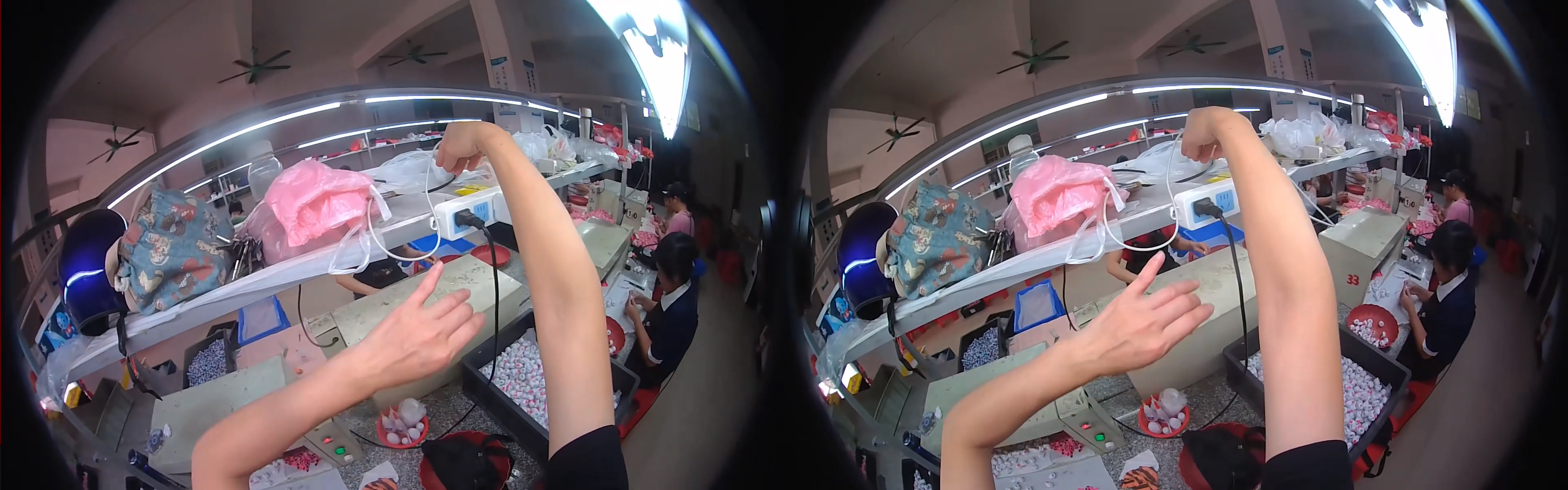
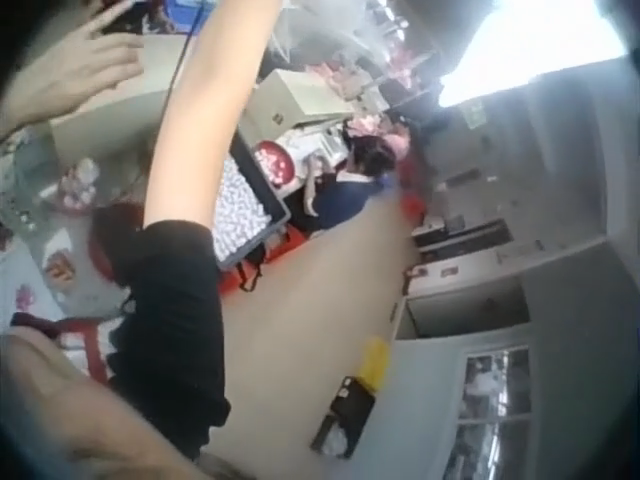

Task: Applying glue and attaching small pink bows to white toy figurine heads at a factory production line.

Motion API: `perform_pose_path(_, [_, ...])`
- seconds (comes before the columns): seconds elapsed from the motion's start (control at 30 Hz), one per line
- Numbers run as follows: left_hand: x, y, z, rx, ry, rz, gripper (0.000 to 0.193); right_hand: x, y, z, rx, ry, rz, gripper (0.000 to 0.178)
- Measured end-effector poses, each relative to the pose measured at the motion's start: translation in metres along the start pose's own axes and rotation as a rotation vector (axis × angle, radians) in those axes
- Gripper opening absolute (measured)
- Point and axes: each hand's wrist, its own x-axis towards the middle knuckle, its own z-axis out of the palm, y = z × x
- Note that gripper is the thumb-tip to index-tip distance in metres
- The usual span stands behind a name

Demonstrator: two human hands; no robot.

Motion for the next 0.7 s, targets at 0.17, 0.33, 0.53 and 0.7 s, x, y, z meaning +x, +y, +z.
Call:
perform_pose_path(0.17, [0.01,-0.068,0.033,0.11,-0.125,0.016,0.023,-0.025,0.011,-0.022,0.206,0.041,0.005,0.026])
perform_pose_path(0.33, [0.006,-0.108,0.016,0.076,-0.177,-0.02,0.027,-0.028,0.021,-0.023,0.41,0.331,-0.147,0.044])
perform_pose_path(0.53, [-0.008,-0.17,0.006,-0.077,-0.05,-0.347,0.024,0.015,-0.035,0.006,0.154,0.162,-0.352,0.045])
perform_pose_path(0.7, [-0.019,-0.169,0.005,-0.272,0.051,-0.577,0.022,0.041,-0.084,0.06,-0.213,-0.105,-0.394,0.041])
